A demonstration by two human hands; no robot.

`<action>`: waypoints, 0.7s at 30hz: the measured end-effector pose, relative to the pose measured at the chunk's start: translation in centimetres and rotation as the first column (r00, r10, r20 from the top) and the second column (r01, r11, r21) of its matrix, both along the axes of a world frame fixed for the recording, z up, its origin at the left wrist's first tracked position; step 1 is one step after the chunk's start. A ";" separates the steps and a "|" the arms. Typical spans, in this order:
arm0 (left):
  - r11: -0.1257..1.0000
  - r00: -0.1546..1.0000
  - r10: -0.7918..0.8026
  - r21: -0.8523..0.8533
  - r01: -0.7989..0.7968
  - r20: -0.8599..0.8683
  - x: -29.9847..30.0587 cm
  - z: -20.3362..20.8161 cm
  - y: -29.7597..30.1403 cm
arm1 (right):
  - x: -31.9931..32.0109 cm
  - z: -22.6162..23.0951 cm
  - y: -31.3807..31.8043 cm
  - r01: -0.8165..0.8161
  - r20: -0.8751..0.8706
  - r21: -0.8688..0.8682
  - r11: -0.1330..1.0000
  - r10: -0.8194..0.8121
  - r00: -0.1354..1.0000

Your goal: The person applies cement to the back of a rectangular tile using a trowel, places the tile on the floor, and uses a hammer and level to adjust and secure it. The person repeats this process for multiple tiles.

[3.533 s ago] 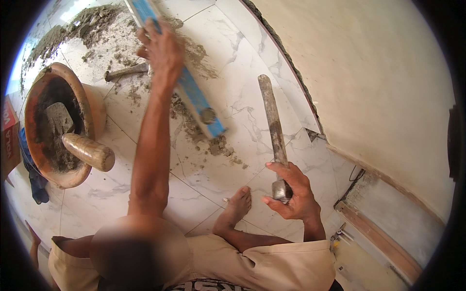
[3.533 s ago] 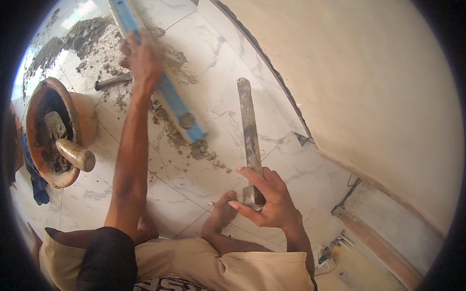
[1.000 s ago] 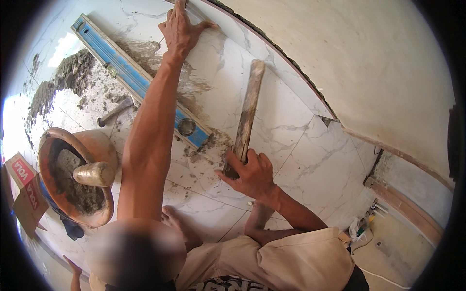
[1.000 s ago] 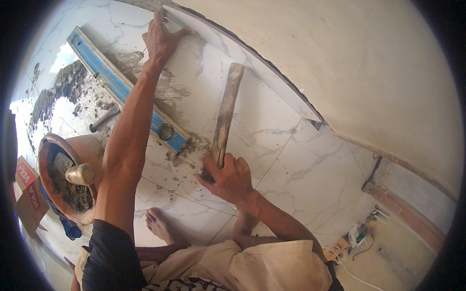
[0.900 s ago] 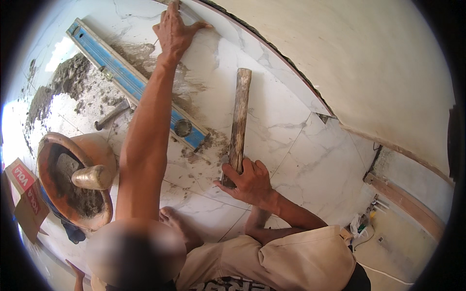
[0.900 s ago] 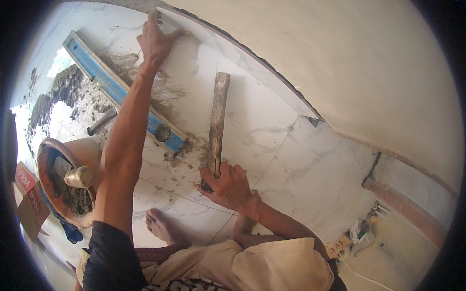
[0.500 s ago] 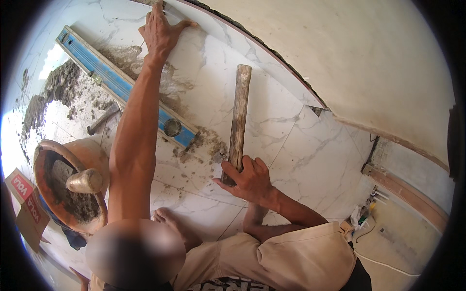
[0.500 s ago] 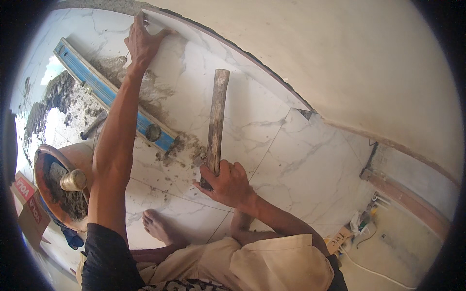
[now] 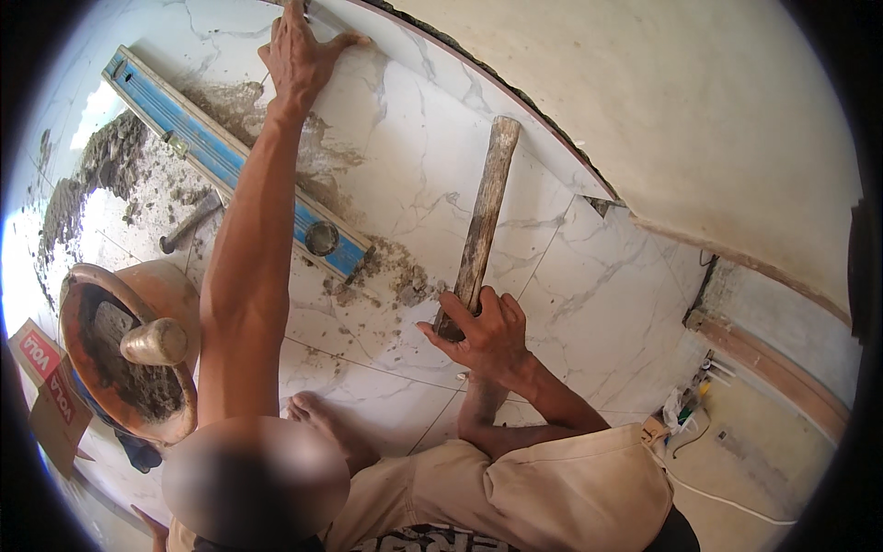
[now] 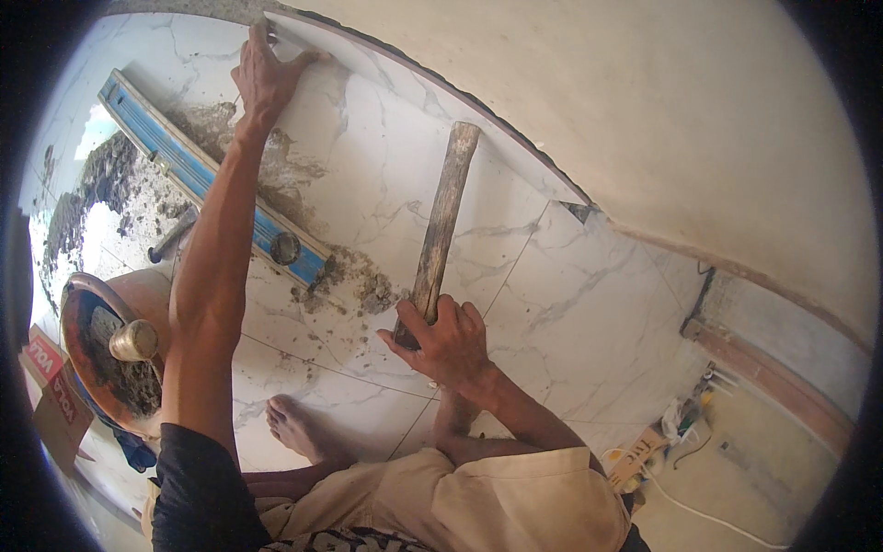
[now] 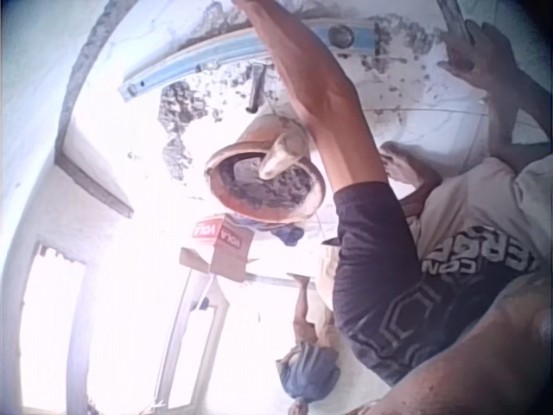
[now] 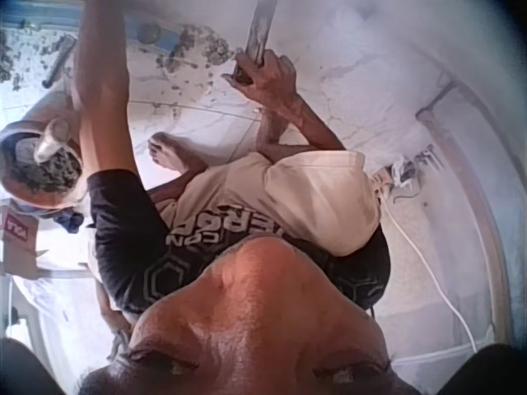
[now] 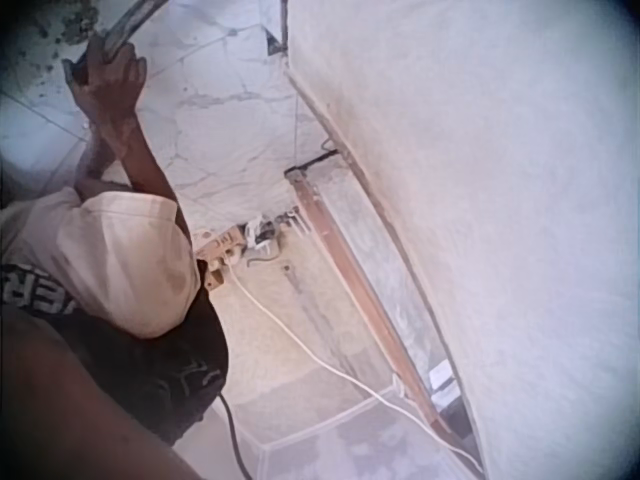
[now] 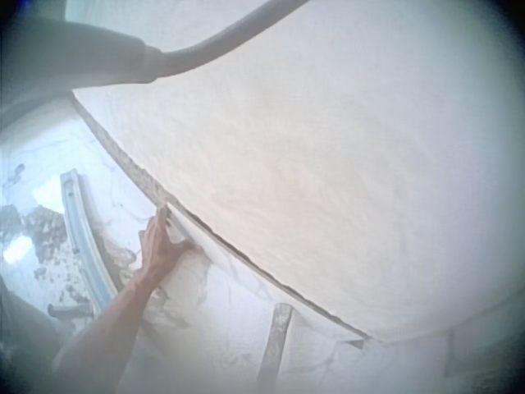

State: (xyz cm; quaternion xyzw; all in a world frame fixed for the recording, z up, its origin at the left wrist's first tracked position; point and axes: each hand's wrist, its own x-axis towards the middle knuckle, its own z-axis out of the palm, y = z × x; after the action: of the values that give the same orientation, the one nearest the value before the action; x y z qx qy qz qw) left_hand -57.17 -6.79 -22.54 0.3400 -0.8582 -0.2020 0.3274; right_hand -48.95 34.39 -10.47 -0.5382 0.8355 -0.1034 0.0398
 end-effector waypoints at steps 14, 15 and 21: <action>0.998 0.998 0.054 0.016 -0.055 0.044 -0.3 -0.1 0.0 | 0.6 0.1 0.2 0.027 0.028 -0.012 1.000 -0.027 0.999; 0.999 0.998 0.048 0.010 -0.048 0.027 -0.2 -0.1 -0.1 | 0.7 0.3 0.1 -0.003 0.048 0.014 1.000 0.002 0.999; 1.000 1.000 0.008 0.028 -0.009 0.015 -0.3 0.0 0.4 | 0.3 0.3 -2.8 -0.170 0.050 -0.094 0.981 0.175 0.983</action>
State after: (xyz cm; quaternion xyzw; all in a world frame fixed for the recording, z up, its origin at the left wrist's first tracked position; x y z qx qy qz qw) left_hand -57.49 -6.41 -22.51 0.3496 -0.8561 -0.2100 0.3173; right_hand -48.69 31.59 -10.12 -0.6064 0.7789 -0.1522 0.0490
